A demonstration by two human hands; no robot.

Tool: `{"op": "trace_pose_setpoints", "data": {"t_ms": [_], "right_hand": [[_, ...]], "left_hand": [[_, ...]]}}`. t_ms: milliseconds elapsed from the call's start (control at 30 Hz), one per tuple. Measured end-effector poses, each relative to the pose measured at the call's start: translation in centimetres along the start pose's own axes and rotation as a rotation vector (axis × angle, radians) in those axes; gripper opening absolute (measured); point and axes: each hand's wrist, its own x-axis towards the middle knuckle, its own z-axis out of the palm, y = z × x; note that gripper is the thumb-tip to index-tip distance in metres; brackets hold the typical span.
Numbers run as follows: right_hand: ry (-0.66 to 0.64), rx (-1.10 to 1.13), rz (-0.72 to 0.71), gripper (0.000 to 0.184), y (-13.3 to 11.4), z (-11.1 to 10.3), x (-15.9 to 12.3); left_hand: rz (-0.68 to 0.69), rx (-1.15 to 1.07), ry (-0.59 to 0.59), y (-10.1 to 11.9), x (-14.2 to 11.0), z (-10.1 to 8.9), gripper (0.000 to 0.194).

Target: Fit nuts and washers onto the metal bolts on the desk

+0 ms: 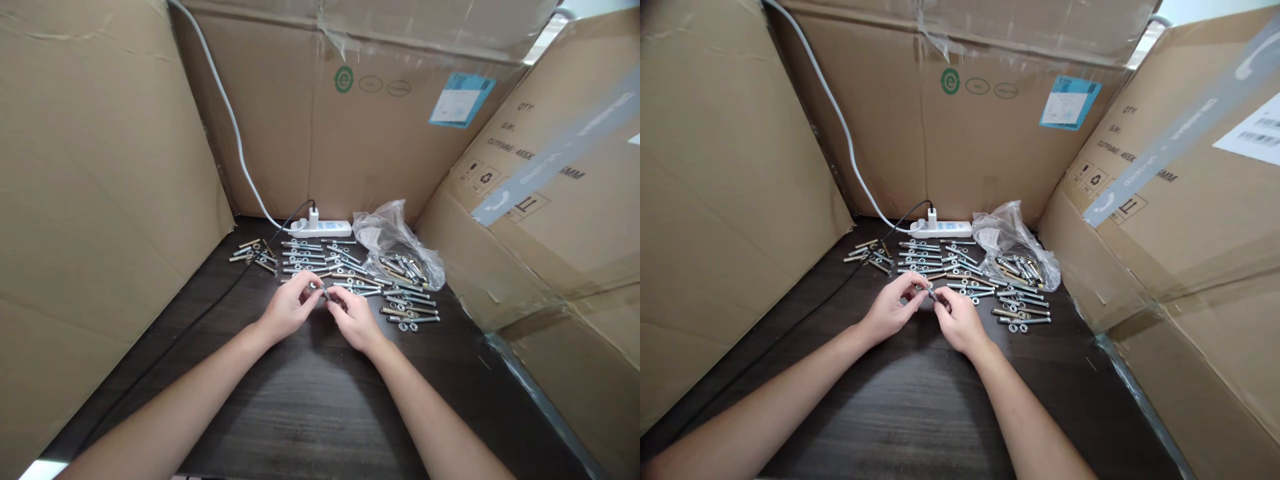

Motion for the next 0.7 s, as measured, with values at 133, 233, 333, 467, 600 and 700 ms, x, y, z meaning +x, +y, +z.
{"op": "trace_pose_setpoints", "data": {"t_ms": [133,233,333,467,600,700], "right_hand": [[-0.027,0.141,0.066,0.016,0.07,0.24,-0.08],[-0.016,0.155,0.063,0.016,0.18,0.26,-0.04],[-0.001,0.118,0.048,0.017,0.24,0.16,-0.02],[0.000,0.081,0.036,0.017,0.34,0.12,-0.04],[0.008,0.053,0.025,0.018,0.48,0.13,-0.03],[0.009,0.033,-0.002,0.018,0.39,0.04,-0.01]], "left_hand": [[0.039,0.079,-0.008,0.40,-0.01,-0.19,0.012],[0.043,0.105,-0.017,0.46,-0.09,-0.21,0.012],[-0.033,0.109,-0.022,0.36,-0.16,-0.15,0.013],[-0.065,0.137,-0.038,0.26,-0.08,-0.10,0.015],[-0.022,0.155,-0.074,0.22,0.11,-0.14,0.016],[-0.008,0.160,-0.098,0.23,0.19,-0.23,0.017]]}}
